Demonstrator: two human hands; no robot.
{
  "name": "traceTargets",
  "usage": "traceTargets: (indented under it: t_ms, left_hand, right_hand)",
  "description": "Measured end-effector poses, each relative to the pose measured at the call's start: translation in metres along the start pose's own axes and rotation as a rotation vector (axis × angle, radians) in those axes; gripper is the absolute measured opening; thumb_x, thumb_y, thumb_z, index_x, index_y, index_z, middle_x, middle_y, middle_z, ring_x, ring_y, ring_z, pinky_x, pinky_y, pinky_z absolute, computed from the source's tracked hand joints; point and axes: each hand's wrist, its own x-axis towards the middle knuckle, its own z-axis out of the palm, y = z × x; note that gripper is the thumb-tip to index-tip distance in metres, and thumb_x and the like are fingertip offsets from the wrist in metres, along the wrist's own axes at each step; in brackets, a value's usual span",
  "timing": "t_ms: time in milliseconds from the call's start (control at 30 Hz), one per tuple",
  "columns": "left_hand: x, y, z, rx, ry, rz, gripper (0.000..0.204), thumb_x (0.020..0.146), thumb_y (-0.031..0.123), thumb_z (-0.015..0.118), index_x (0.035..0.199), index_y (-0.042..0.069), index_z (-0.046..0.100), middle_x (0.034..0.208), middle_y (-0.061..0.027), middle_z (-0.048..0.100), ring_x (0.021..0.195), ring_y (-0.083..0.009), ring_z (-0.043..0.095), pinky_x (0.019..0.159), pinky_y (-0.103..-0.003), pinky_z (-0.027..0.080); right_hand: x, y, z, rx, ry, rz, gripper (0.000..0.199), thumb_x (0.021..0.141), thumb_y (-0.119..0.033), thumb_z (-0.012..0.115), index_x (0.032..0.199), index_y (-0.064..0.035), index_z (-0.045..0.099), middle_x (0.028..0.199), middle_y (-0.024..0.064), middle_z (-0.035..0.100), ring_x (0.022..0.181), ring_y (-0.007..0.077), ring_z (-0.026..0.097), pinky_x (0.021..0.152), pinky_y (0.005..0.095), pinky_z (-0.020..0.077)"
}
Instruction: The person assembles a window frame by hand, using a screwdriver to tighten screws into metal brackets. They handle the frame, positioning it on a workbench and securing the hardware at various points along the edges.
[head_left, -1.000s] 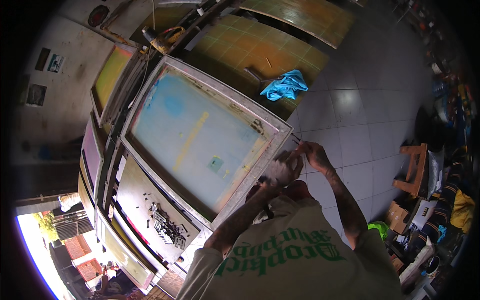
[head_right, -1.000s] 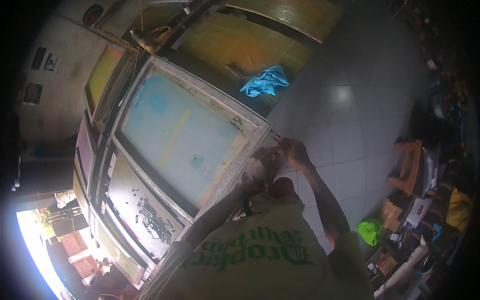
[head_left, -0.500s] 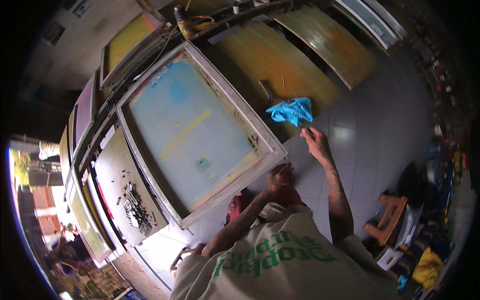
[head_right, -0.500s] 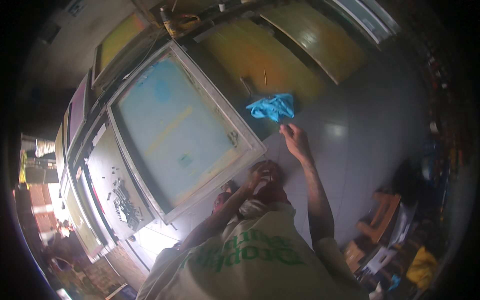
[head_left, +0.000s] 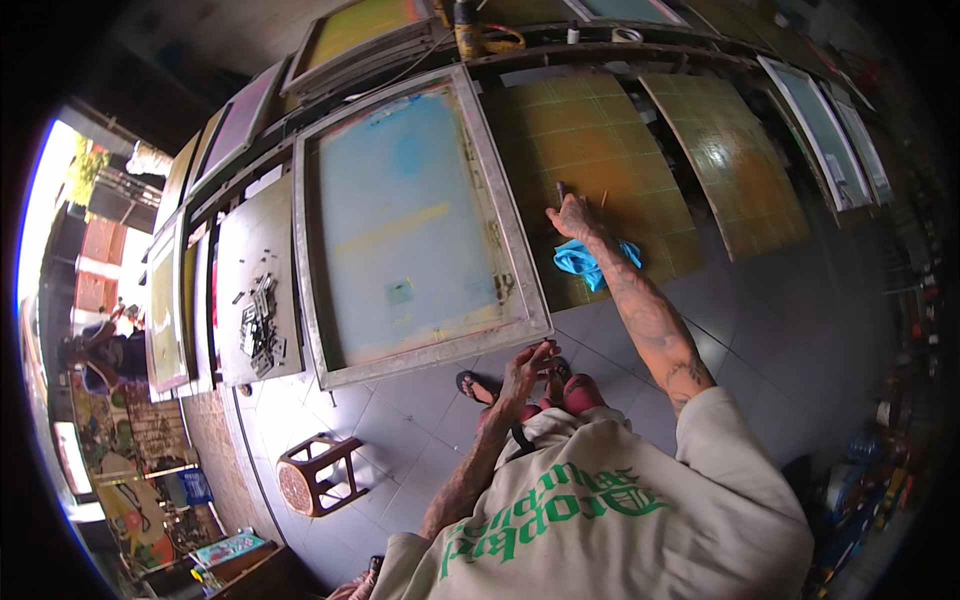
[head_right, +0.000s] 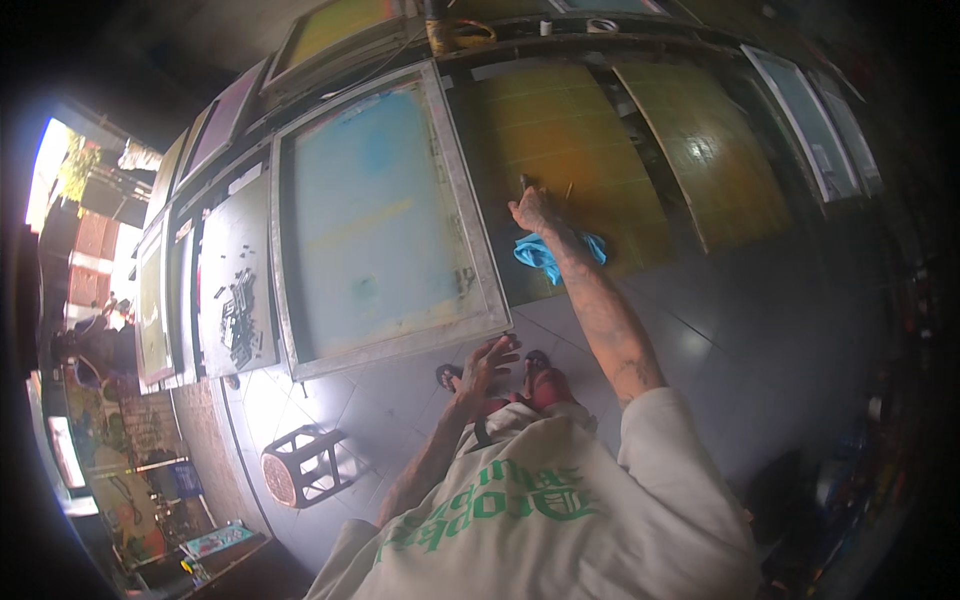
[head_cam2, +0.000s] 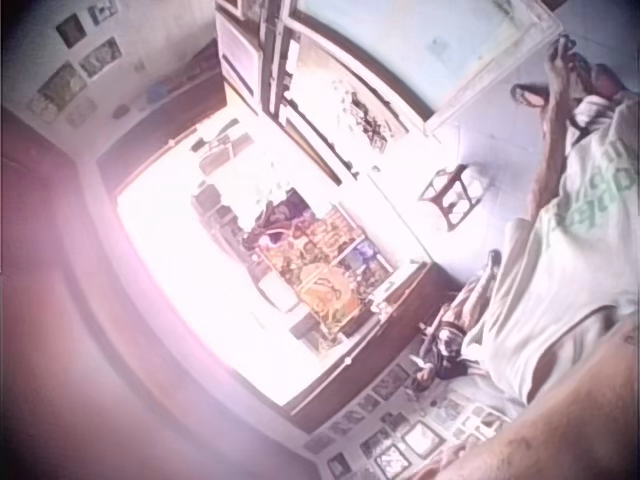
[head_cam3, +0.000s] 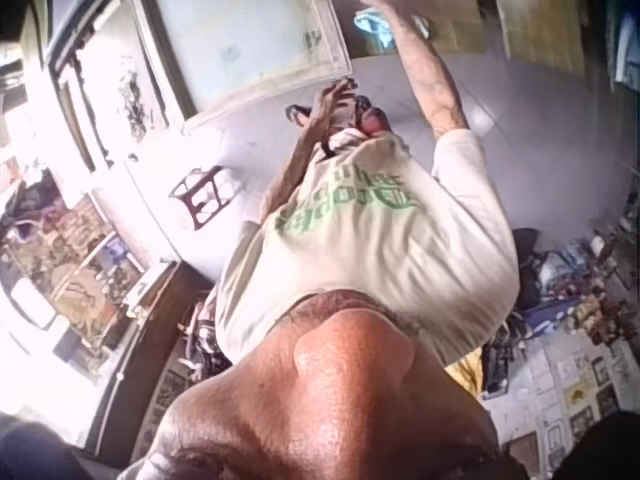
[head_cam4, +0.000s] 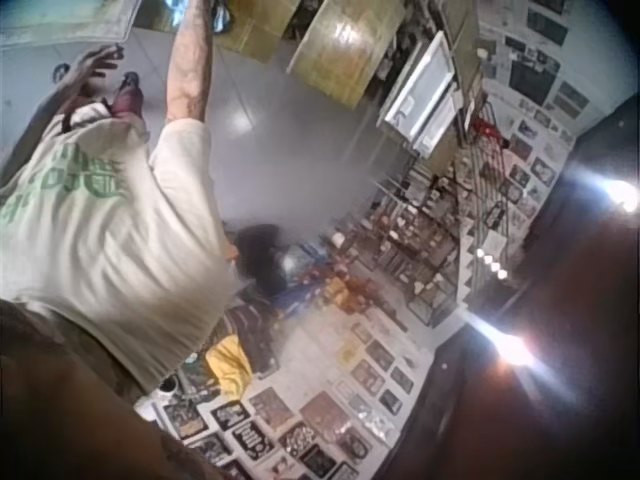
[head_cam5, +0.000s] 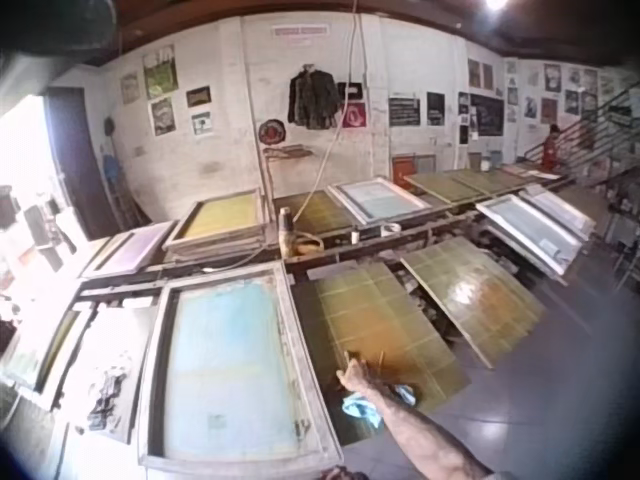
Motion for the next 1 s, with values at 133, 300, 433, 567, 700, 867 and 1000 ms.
traceTargets:
  t_ms: [133,300,433,567,700,867,1000]
  left_hand:
    - [0.003,0.008,0.01,0.042,-0.055,0.017,0.051,0.097,0.045,0.062,0.128,0.004,0.063,0.123,-0.0076,0.069,0.109,-0.0186,0.065,0.094,-0.037,0.049]
    - [-0.004,0.01,0.003,0.009,-0.066,0.001,0.052,0.097,0.046,0.062,0.129,0.005,0.062,0.123,-0.0072,0.069,0.11,-0.0186,0.065,0.096,-0.038,0.049]
    - [0.004,-0.002,-0.014,-0.083,-0.199,-0.016,0.055,0.096,0.046,0.062,0.132,0.005,0.06,0.131,-0.0077,0.064,0.113,-0.0196,0.063,0.097,-0.038,0.048]
    - [0.008,0.009,-0.021,-0.07,-0.307,-0.072,0.058,0.095,0.047,0.062,0.135,0.005,0.057,0.137,-0.0082,0.06,0.117,-0.0217,0.061,0.1,-0.038,0.045]
    - [0.035,-0.009,-0.04,0.046,-0.316,-0.124,0.062,0.092,0.052,0.063,0.135,0.007,0.057,0.133,-0.0095,0.062,0.121,-0.024,0.058,0.099,-0.041,0.046]
    - [0.027,0.003,-0.046,0.046,-0.362,-0.065,0.051,0.093,0.05,0.065,0.119,0.007,0.062,0.109,-0.0051,0.065,0.102,-0.0186,0.064,0.091,-0.037,0.049]
    - [0.014,0.024,-0.035,0.083,-0.352,-0.234,0.072,0.086,0.065,0.061,0.129,0.008,0.055,0.128,-0.0138,0.052,0.111,-0.0254,0.055,0.099,-0.045,0.042]
  right_hand:
    - [0.055,0.055,0.029,0.301,0.147,0.106,0.042,0.087,-0.039,0.063,0.099,0.0012,0.065,0.088,0.0255,0.07,0.087,0.0466,0.067,0.078,0.0521,0.0536]
    - [0.009,0.055,-0.056,0.928,0.039,0.13,0.028,0.095,-0.033,0.062,0.094,-0.0054,0.064,0.075,0.0078,0.068,0.066,0.0227,0.069,0.057,0.0351,0.0537]
    - [-0.053,0.045,-0.119,1.612,-0.115,0.316,0.02,0.095,-0.03,0.067,0.093,-0.0112,0.062,0.073,0.0025,0.066,0.061,0.0156,0.065,0.052,0.0303,0.0511]
    - [-0.104,0.044,-0.148,1.69,-0.124,0.345,0.02,0.095,-0.029,0.069,0.095,-0.0104,0.062,0.073,0.0047,0.066,0.065,0.017,0.067,0.057,0.0305,0.0545]
    - [-0.153,0.031,-0.146,1.842,-0.088,0.366,0.02,0.097,-0.027,0.066,0.096,-0.0074,0.061,0.08,0.008,0.067,0.068,0.0184,0.067,0.061,0.0332,0.057]
    - [-0.251,0.024,-0.087,2.124,-0.18,0.386,0.012,0.101,-0.02,0.05,0.1,-0.0101,0.057,0.105,0.0208,0.07,0.082,0.0284,0.072,0.075,0.0387,0.0597]
    - [-0.341,0.0,-0.046,2.121,-0.275,0.7,0.007,0.098,-0.014,0.055,0.104,-0.0113,0.052,0.111,0.02,0.067,0.096,0.03,0.069,0.087,0.044,0.0576]
